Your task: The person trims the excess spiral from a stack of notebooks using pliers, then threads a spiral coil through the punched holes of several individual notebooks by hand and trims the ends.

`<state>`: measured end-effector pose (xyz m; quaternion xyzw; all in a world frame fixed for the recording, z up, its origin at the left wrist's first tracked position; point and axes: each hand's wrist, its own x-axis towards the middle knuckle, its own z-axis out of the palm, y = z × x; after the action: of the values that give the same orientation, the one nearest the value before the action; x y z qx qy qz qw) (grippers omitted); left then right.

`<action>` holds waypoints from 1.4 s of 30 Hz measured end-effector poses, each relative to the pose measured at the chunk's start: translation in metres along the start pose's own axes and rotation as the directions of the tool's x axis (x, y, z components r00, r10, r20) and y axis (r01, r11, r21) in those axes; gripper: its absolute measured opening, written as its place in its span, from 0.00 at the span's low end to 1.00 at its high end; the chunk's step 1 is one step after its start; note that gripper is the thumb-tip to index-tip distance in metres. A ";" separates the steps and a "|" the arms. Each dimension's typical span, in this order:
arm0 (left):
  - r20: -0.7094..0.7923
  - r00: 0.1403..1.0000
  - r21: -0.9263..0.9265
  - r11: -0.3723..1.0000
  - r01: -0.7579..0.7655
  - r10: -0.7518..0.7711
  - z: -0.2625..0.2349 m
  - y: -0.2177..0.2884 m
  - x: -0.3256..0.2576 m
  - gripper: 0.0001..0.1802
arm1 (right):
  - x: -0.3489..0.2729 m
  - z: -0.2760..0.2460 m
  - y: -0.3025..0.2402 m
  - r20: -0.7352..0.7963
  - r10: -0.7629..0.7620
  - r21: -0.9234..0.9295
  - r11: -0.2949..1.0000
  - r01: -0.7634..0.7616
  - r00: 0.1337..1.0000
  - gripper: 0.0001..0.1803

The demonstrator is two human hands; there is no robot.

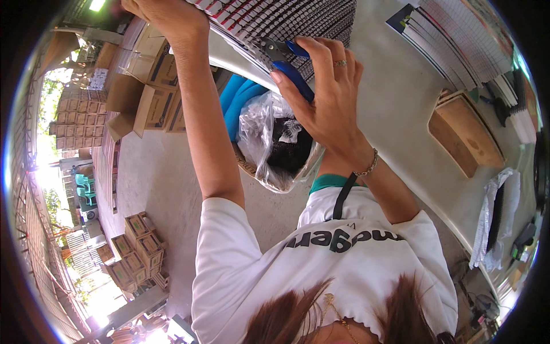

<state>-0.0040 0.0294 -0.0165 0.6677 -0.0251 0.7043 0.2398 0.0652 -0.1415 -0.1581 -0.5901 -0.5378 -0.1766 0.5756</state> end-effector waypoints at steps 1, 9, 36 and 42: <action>0.090 0.995 -0.061 0.997 0.038 -0.033 -0.003 0.002 0.000 0.28 | 0.000 0.001 0.001 -0.001 -0.012 -0.009 1.000 0.012 1.000 0.27; -0.119 0.991 -0.129 0.990 0.052 -0.068 -0.001 0.003 -0.010 0.26 | -0.002 -0.002 -0.001 -0.005 -0.013 -0.023 1.000 0.013 1.000 0.28; 0.020 0.973 0.056 0.972 0.228 -0.230 -0.004 0.011 0.000 0.27 | 0.010 -0.022 -0.010 0.651 0.375 0.555 0.357 -0.751 0.660 0.23; -0.040 0.971 0.019 0.971 0.238 -0.237 0.003 0.006 -0.003 0.30 | -0.009 -0.005 0.005 0.085 0.096 0.232 0.966 -0.114 0.992 0.23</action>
<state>-0.0037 0.0221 -0.0168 0.6554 0.0678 0.6831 0.3150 0.0683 -0.1481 -0.1670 -0.5511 -0.5436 -0.0589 0.6304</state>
